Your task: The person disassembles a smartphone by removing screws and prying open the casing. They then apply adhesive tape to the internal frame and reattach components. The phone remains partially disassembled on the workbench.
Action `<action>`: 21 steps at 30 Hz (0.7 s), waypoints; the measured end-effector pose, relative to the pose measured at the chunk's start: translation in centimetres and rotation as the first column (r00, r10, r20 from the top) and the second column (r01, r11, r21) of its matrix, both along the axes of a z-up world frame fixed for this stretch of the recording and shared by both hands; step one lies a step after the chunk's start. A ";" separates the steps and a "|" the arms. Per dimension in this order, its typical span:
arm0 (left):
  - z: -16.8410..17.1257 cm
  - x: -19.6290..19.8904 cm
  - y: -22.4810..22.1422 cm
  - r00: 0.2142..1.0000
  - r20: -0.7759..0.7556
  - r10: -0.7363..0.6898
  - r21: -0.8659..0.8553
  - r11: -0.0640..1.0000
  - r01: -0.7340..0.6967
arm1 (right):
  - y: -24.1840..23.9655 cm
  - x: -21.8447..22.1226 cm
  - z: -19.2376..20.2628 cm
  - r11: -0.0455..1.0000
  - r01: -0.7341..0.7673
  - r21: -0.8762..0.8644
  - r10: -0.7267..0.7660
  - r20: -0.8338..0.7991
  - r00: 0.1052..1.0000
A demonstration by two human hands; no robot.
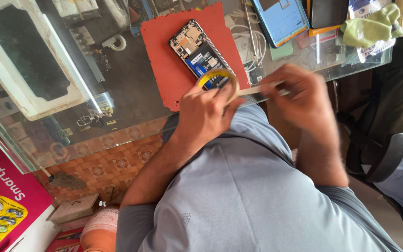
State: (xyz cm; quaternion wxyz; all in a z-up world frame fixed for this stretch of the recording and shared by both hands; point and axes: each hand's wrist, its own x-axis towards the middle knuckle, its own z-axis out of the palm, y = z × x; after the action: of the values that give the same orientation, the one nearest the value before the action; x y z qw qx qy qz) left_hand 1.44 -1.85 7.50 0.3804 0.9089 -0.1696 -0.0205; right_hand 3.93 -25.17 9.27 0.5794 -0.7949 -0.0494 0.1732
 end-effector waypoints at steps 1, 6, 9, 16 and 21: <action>-0.1 0.1 -0.6 0.999 0.007 -0.031 -0.034 0.999 0.031 | -1.6 0.2 -0.3 0.995 0.083 -0.053 -0.088 -0.107 0.990; -1.8 0.6 -4.9 0.979 0.163 -0.125 -0.097 0.985 0.142 | -7.5 1.0 -4.1 0.968 0.250 0.026 -0.245 -0.123 0.962; -3.0 0.8 -6.7 0.944 0.234 -0.234 0.086 0.972 0.219 | -9.4 1.0 -6.3 0.956 0.278 -0.100 -0.286 -0.077 0.955; -4.5 0.7 -10.8 0.921 0.242 -0.304 0.301 0.926 0.227 | -11.3 1.1 -8.9 0.894 0.270 -0.358 -0.275 0.039 0.961; -5.7 1.3 -11.3 0.919 0.271 -0.286 0.272 0.939 0.211 | -12.5 1.3 -9.5 0.840 0.252 -0.480 -0.198 0.161 0.967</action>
State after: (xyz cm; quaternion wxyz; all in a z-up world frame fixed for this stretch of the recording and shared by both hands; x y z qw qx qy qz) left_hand 2.75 -13.14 1.76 0.2321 0.9107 -0.3377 0.0522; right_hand 5.19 -37.64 -0.24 0.3685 -0.9252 0.0602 0.0685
